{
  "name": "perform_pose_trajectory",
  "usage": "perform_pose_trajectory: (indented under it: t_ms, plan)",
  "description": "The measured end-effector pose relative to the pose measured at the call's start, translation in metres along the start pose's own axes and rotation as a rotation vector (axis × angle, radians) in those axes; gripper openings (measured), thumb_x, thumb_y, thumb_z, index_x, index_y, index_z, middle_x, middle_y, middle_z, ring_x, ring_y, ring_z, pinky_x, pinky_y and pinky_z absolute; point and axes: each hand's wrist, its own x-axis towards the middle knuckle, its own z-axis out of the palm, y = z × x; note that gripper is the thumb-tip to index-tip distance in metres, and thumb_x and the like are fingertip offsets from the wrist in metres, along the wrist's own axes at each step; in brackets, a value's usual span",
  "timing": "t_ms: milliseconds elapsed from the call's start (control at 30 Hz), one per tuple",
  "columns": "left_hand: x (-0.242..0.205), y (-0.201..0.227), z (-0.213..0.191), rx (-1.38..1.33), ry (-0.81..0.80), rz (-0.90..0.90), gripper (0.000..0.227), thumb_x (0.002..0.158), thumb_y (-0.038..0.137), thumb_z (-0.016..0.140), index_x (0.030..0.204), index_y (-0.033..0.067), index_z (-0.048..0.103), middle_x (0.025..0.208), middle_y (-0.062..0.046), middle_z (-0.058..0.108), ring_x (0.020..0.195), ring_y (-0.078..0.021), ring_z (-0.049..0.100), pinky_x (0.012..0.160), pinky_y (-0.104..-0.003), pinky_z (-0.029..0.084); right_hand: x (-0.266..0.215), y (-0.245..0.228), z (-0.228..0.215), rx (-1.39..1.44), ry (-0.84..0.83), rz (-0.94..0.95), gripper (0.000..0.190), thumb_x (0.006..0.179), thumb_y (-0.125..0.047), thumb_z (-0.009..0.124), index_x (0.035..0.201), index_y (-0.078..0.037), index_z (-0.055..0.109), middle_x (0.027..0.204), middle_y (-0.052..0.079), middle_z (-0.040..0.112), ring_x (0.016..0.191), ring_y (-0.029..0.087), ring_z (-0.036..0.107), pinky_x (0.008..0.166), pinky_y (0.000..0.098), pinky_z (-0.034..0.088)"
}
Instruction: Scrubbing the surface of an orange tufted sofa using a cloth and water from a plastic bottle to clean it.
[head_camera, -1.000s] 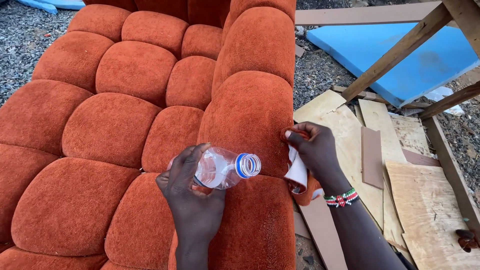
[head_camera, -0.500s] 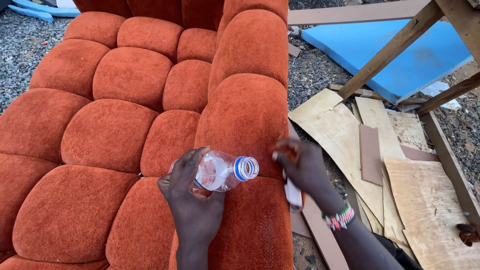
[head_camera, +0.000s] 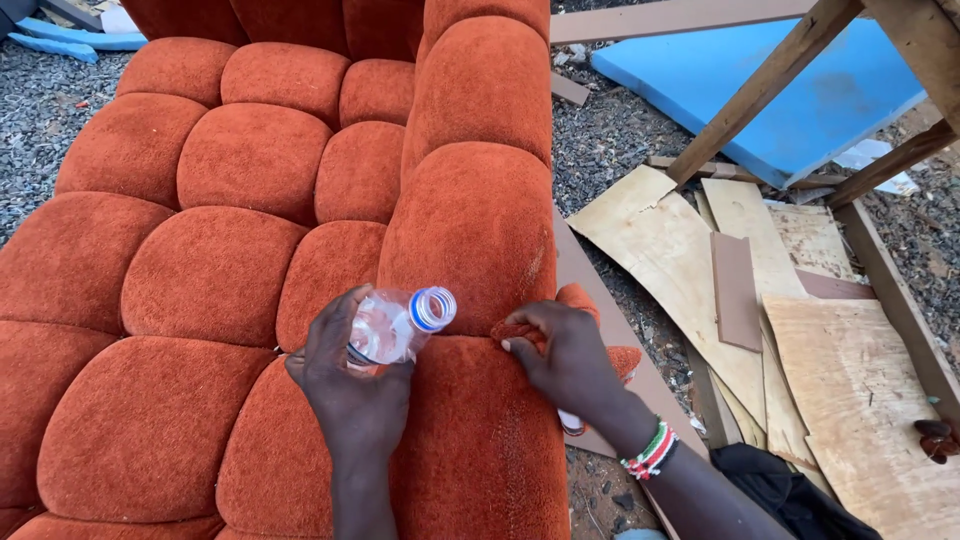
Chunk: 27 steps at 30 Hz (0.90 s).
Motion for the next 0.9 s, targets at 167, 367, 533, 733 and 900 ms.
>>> perform_pose_trajectory:
  t_ms: [167,367,533,733,900]
  plan:
    - [0.002,-0.007,0.002,0.008,0.02,0.076,0.075,0.067,0.013,0.088,0.139,0.0189,0.07,0.142,0.002,0.072,0.13,-0.0147,0.066,0.107,-0.038,0.027,0.027,0.026,0.009,0.062,0.182,0.01,0.008,0.095,-0.009,0.074,0.1,-0.013,0.08,0.096,0.003,0.082,0.072,0.013,0.067,0.067,0.0311,0.056]
    - [-0.003,-0.002,0.006,0.002,-0.005,-0.034,0.076,0.065,0.013,0.093,0.137,0.0188,0.067,0.138,0.001,0.072,0.117,-0.0157,0.067,0.106,-0.036,0.028,0.011,0.01,0.002,0.098,0.15,0.073,0.014,0.099,-0.013,0.07,0.106,-0.014,0.082,0.096,0.003,0.079,0.076,0.016,0.069,0.072,0.0328,0.054]
    - [-0.005,0.001,0.009,0.096,0.045,-0.076,0.065,0.069,0.017,0.083,0.131,0.0173,0.067,0.128,-0.001,0.07,0.109,-0.0238,0.059,0.101,-0.037,0.033,0.009,0.027,0.009,0.039,0.174,-0.136,0.01,0.102,-0.011,0.068,0.098,-0.013,0.077,0.091,0.002,0.078,0.075,0.016,0.069,0.071,0.0347,0.059]
    - [-0.009,-0.003,0.017,0.206,0.065,-0.05,0.069,0.07,0.022,0.091,0.13,0.0095,0.061,0.131,-0.007,0.067,0.113,-0.0273,0.061,0.104,-0.044,0.031,0.02,0.043,0.001,-0.009,0.164,-0.025,0.018,0.103,-0.022,0.066,0.109,-0.014,0.082,0.093,0.005,0.077,0.072,0.023,0.067,0.07,0.0431,0.051]
    - [-0.013,-0.005,0.022,0.267,0.07,-0.016,0.061,0.081,0.028,0.084,0.129,0.0056,0.055,0.136,-0.011,0.065,0.118,-0.0305,0.058,0.104,-0.046,0.031,0.016,0.044,-0.001,-0.004,0.127,-0.052,0.012,0.101,-0.019,0.069,0.104,-0.013,0.078,0.093,0.005,0.078,0.079,0.023,0.071,0.073,0.0406,0.055]
